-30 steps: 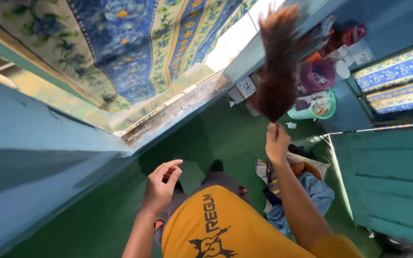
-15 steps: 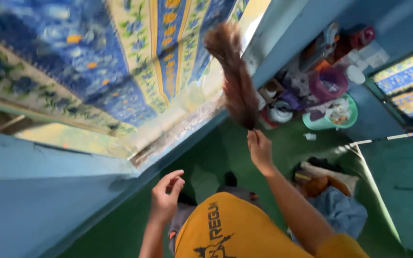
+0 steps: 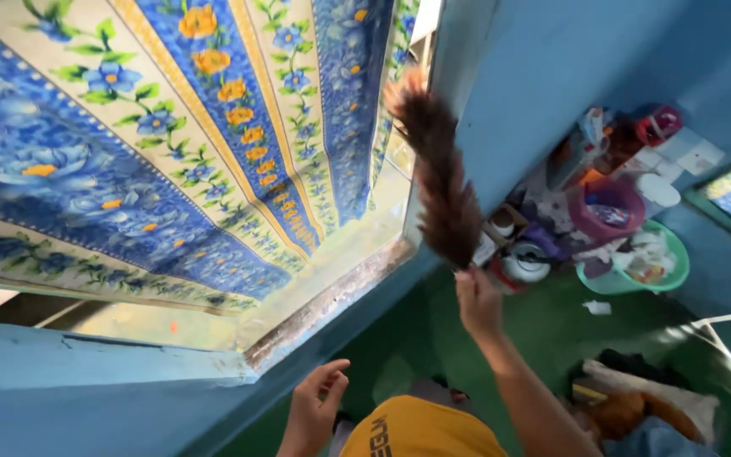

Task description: Dusting a window frame and curtains using a feather duster

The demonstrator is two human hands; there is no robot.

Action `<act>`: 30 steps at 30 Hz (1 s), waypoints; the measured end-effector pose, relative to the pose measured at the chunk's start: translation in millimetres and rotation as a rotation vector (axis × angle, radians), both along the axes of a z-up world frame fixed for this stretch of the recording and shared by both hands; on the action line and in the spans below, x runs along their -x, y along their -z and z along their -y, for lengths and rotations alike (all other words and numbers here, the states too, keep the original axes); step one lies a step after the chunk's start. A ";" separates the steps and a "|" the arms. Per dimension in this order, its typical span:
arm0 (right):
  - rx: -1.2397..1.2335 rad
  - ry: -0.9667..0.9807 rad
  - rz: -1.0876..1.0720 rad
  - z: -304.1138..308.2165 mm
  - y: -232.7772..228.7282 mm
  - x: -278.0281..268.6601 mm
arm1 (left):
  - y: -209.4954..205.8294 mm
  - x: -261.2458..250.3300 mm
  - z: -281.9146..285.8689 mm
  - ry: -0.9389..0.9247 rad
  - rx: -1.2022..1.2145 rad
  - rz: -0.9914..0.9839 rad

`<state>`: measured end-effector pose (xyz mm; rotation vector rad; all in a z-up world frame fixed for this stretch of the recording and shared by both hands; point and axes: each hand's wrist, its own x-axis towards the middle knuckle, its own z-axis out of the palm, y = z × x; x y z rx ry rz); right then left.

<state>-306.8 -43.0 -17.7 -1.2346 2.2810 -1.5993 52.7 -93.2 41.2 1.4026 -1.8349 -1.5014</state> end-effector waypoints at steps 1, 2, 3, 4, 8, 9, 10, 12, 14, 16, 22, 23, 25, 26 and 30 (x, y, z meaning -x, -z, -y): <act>0.028 0.070 -0.172 4.7 2.3 16.8 | 3.3 2.5 1.3 0.073 0.083 -0.019; 0.039 0.065 -0.167 9.5 -10.3 26.7 | -2.8 8.3 0.9 0.068 0.095 -0.013; 0.065 0.008 -0.184 14.0 -22.8 36.6 | -8.8 14.1 0.5 0.064 0.060 0.024; 0.089 -0.051 -0.203 17.8 -35.3 46.9 | -14.1 20.2 -1.4 0.058 0.023 0.060; 0.178 -0.117 -0.048 21.3 -86.5 44.7 | -1.2 43.2 -8.1 -0.083 0.047 -0.029; 0.193 -0.152 -0.044 23.1 -93.3 44.6 | 0.4 49.8 -9.1 -0.134 0.014 -0.050; 0.204 -0.194 -0.041 24.1 -99.8 45.3 | 3.1 57.3 -12.9 -0.191 -0.023 -0.074; 0.186 -0.238 0.044 19.1 -99.7 48.4 | 17.2 66.6 -19.6 -0.195 0.020 -0.102; 0.164 -0.284 0.126 20.3 -91.6 55.9 | 26.0 76.3 -23.8 -0.199 0.065 -0.130; 0.023 -0.286 0.105 22.3 -74.8 66.5 | 30.1 85.8 -32.2 -0.203 -0.034 -0.045; -0.097 -0.409 0.096 25.3 -60.0 75.4 | 31.6 112.1 -70.2 -0.332 -0.075 -0.053; -0.110 -0.429 0.097 27.0 -43.9 70.9 | 24.0 112.1 -74.4 -0.353 -0.087 -0.053; -0.189 -0.336 -0.008 36.9 -14.6 66.2 | 8.7 115.6 -71.3 -0.305 -0.168 -0.045; -0.195 -0.348 -0.009 34.4 -27.9 61.2 | 7.9 115.2 -70.7 -0.317 -0.174 -0.045; -0.308 -0.540 0.165 28.1 -28.1 41.3 | -1.0 113.5 -73.6 -0.364 -0.167 -0.098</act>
